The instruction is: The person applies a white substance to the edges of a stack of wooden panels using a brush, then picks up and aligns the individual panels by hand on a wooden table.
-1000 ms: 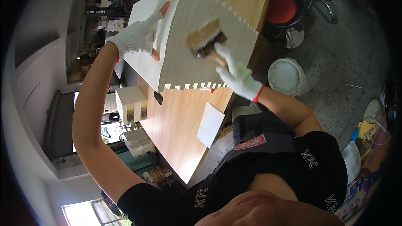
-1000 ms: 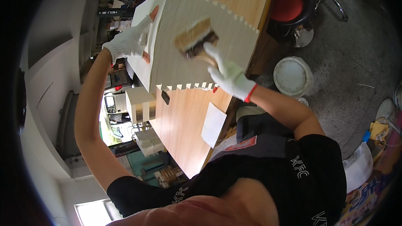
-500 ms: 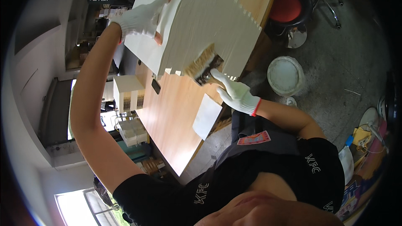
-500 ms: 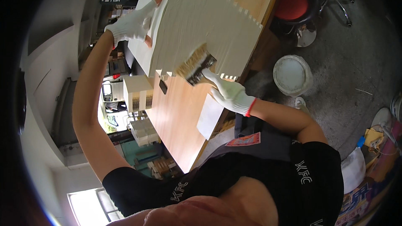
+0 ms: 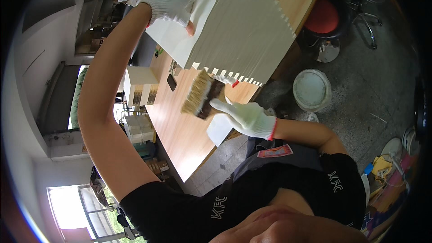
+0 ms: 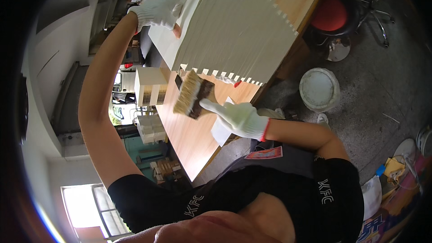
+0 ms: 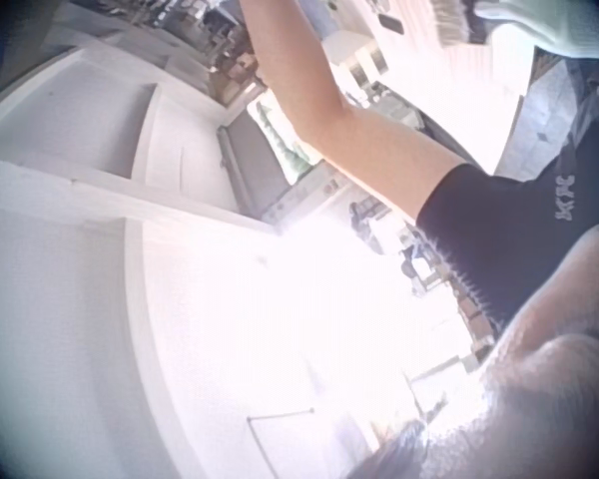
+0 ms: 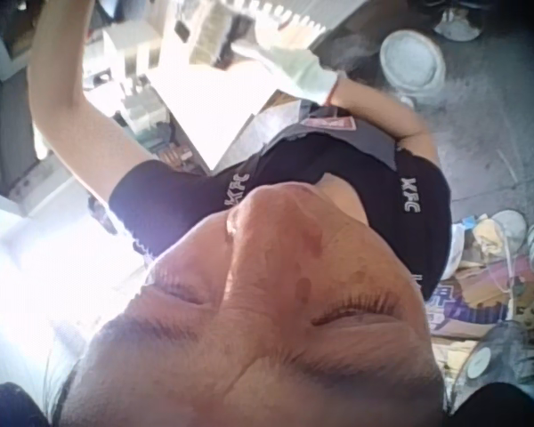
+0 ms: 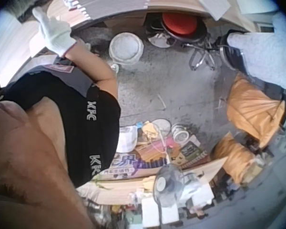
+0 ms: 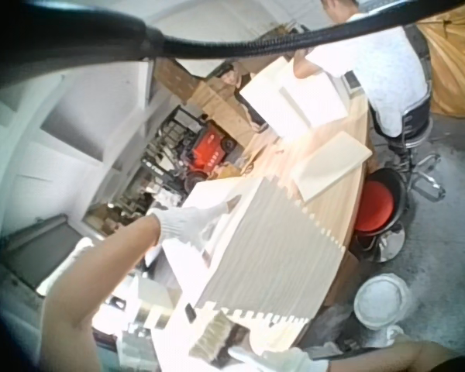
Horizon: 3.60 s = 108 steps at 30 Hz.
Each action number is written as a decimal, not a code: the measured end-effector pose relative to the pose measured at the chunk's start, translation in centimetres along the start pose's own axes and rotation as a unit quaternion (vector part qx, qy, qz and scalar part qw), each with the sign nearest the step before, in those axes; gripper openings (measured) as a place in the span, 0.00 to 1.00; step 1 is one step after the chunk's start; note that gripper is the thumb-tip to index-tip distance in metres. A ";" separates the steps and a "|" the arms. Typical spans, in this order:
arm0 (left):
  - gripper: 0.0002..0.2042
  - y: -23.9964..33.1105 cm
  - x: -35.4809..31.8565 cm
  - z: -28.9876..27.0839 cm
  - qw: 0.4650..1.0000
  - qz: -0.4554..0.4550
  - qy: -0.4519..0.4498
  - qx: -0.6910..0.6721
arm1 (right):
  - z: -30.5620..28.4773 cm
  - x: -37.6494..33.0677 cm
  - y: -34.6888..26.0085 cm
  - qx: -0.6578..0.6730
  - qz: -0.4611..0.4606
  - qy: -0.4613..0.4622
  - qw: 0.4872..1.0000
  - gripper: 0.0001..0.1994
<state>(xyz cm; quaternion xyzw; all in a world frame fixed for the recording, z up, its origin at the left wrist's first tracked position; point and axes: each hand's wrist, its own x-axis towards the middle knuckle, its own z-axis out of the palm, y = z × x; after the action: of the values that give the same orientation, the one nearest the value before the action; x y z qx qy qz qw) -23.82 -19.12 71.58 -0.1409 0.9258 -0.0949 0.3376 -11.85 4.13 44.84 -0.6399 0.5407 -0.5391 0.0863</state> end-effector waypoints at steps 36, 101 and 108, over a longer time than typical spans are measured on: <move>0.74 -1.1 -0.1 0.2 0.999 0.027 0.042 -0.021 | -7.7 -4.4 11.4 -0.112 0.120 0.059 0.985 0.31; 0.76 -0.1 0.0 0.3 0.999 0.011 0.019 -0.048 | -5.1 -2.5 6.0 0.319 0.389 0.113 0.857 0.33; 0.76 -0.4 0.0 0.2 0.999 0.021 0.030 -0.035 | 1.8 -3.4 1.2 0.358 0.349 0.012 0.866 0.35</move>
<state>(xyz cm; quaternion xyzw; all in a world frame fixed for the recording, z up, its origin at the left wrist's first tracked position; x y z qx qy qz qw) -23.58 -19.48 71.49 -0.1305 0.9411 -0.0592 0.3063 -10.59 5.47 41.27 -0.3278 0.4996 -0.6380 0.4856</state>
